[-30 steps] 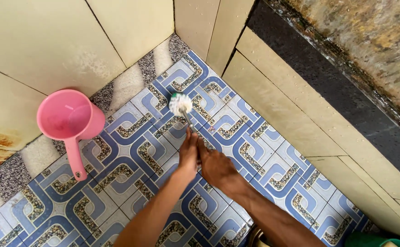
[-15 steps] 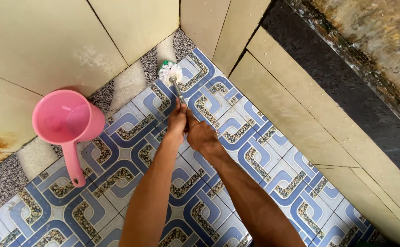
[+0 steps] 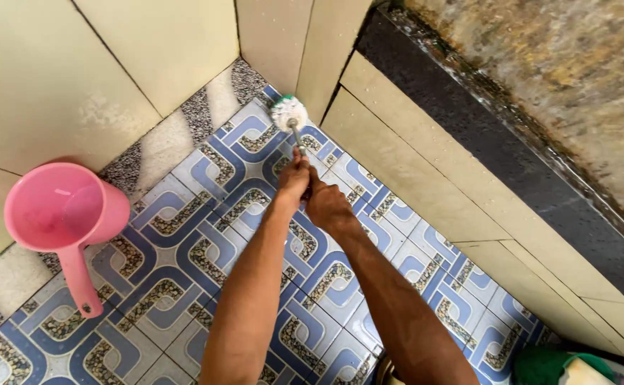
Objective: Scrubbing stained bathroom tiles on the floor and wall using a brush
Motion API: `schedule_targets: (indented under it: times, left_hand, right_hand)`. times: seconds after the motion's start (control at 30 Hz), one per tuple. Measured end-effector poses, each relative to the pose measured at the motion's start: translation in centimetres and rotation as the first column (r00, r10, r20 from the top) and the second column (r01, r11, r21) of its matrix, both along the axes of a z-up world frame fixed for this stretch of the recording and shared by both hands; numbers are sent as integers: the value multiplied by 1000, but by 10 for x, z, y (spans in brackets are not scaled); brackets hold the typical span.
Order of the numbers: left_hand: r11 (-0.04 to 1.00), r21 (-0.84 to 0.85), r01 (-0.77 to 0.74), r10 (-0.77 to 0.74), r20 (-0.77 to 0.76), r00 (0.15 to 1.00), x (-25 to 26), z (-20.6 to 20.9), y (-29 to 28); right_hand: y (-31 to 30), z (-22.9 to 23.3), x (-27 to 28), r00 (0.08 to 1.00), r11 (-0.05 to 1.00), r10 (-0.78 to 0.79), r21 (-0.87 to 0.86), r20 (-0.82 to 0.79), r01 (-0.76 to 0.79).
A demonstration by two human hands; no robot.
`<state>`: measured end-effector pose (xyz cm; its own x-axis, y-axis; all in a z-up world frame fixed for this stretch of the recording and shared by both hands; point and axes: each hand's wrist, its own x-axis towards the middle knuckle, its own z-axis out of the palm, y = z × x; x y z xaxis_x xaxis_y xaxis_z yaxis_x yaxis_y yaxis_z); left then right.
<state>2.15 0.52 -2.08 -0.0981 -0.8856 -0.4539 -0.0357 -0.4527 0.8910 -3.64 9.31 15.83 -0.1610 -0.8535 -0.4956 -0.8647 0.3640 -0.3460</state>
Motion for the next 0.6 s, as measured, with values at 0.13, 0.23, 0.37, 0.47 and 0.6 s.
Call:
schedule_targets:
  times: [0.13, 0.23, 0.37, 0.47, 0.6]
  left_hand:
    - [986, 165, 27, -11, -96, 995, -54, 91, 67]
    - [974, 224, 34, -13, -96, 995, -67, 98, 113]
    - [954, 274, 124, 9, -439, 898, -84, 87, 153]
    - [968, 230, 103, -8, -379, 926, -91, 77, 152]
    - [999, -33, -16, 10, -176, 984, -98, 34, 121]
  right_hand:
    - [46, 26, -58, 995, 1000, -20, 1, -101, 20]
    - [83, 46, -71, 995, 998, -12, 57, -101, 18]
    - [116, 64, -79, 991, 992, 45, 119, -122, -30]
    - [116, 65, -79, 991, 986, 27, 167, -133, -4]
    - [90, 46, -85, 990, 992, 66, 117, -123, -51]
